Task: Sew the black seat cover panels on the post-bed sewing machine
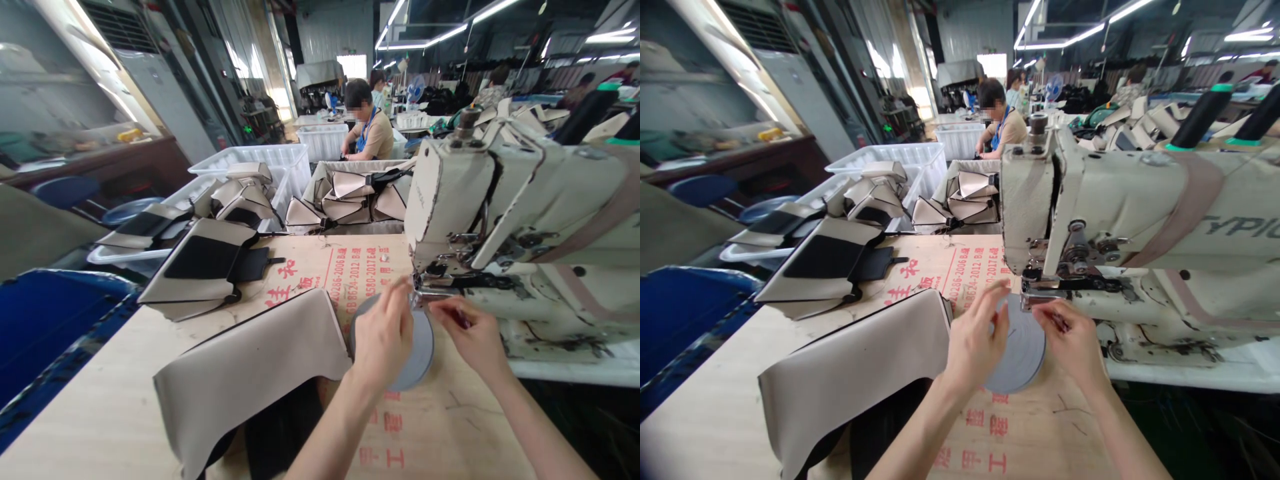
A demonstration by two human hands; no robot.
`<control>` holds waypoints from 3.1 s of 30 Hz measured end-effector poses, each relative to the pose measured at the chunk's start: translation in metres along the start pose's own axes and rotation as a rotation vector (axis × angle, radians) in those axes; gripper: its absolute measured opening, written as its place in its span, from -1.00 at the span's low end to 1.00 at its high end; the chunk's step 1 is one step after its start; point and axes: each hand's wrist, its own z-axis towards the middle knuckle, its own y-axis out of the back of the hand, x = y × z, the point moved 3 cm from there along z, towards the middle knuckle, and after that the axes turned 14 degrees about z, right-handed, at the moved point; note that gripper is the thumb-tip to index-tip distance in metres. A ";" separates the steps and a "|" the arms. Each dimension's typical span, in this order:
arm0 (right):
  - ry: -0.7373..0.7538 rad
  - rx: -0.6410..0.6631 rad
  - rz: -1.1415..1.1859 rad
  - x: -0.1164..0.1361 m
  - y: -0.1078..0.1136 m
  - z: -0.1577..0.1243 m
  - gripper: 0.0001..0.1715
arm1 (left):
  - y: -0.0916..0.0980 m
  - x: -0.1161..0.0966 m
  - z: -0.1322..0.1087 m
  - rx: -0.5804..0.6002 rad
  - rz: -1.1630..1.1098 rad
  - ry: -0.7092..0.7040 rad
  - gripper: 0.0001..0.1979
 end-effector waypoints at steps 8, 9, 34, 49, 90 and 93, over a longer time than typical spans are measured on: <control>0.007 0.192 0.097 0.012 0.010 -0.007 -0.75 | -0.023 0.001 -0.009 0.159 -0.166 -0.090 -0.75; 0.020 0.174 0.085 0.013 0.009 -0.003 -0.76 | -0.024 0.004 -0.006 0.141 -0.195 -0.057 -0.75; 0.253 -0.367 -0.331 -0.006 0.001 0.028 -0.74 | -0.044 0.023 0.028 0.042 -0.268 0.287 -0.76; 0.254 -0.374 -0.360 -0.005 0.000 0.027 -0.73 | -0.047 0.023 0.028 0.041 -0.264 0.278 -0.78; 0.357 -0.337 -0.497 -0.004 -0.007 0.029 -0.69 | -0.043 0.020 0.028 0.043 -0.224 0.207 -0.77; 0.366 -0.341 -0.501 -0.002 -0.007 0.030 -0.67 | -0.043 0.021 0.028 0.040 -0.228 0.214 -0.76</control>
